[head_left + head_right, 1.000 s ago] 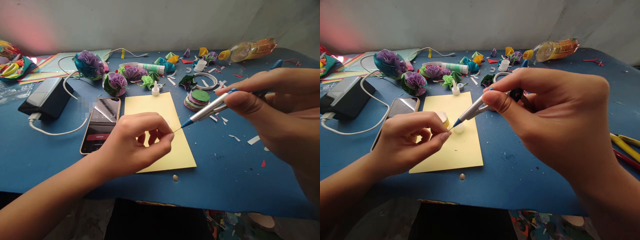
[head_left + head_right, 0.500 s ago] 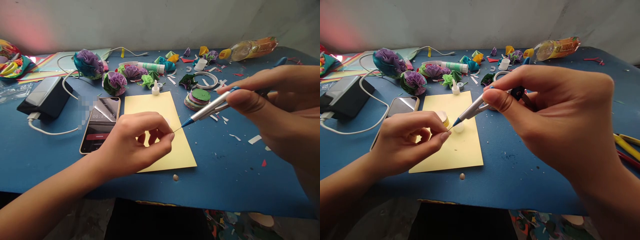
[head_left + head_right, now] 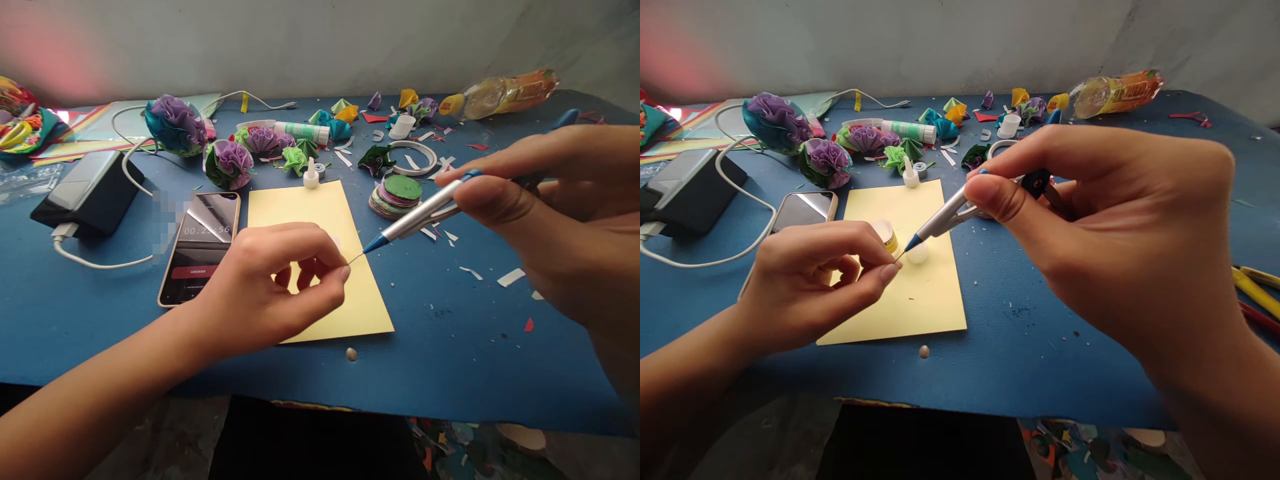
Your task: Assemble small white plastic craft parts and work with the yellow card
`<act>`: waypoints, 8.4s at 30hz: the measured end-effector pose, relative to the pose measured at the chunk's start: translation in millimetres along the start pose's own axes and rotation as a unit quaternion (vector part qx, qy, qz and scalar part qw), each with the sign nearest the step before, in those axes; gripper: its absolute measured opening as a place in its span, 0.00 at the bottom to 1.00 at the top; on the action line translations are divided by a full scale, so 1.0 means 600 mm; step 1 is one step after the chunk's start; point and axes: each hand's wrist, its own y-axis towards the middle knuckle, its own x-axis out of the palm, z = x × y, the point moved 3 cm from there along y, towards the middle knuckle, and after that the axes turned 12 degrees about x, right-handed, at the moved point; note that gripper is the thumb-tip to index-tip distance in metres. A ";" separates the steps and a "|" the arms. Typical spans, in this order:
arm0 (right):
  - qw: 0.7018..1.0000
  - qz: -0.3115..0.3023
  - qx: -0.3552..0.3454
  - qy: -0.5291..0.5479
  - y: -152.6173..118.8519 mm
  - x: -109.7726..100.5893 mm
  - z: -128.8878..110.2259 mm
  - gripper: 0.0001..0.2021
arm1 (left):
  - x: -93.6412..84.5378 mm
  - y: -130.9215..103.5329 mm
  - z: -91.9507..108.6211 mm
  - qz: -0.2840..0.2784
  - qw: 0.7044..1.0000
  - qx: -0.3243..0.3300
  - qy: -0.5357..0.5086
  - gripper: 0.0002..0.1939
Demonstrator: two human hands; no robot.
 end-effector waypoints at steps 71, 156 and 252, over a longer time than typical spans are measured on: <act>0.940 -0.233 -0.151 -0.200 0.001 0.076 0.047 0.24 | -0.007 -0.008 -0.075 -0.056 0.967 -0.219 0.119 0.27; 0.911 -0.255 -0.020 0.322 -0.003 0.080 0.020 0.19 | -0.011 0.001 -0.021 0.033 0.996 -0.073 -0.041 0.15; 0.888 -0.178 -0.417 0.068 -0.027 0.106 0.004 0.09 | -0.135 0.335 -0.261 0.121 0.875 -0.377 0.279 0.17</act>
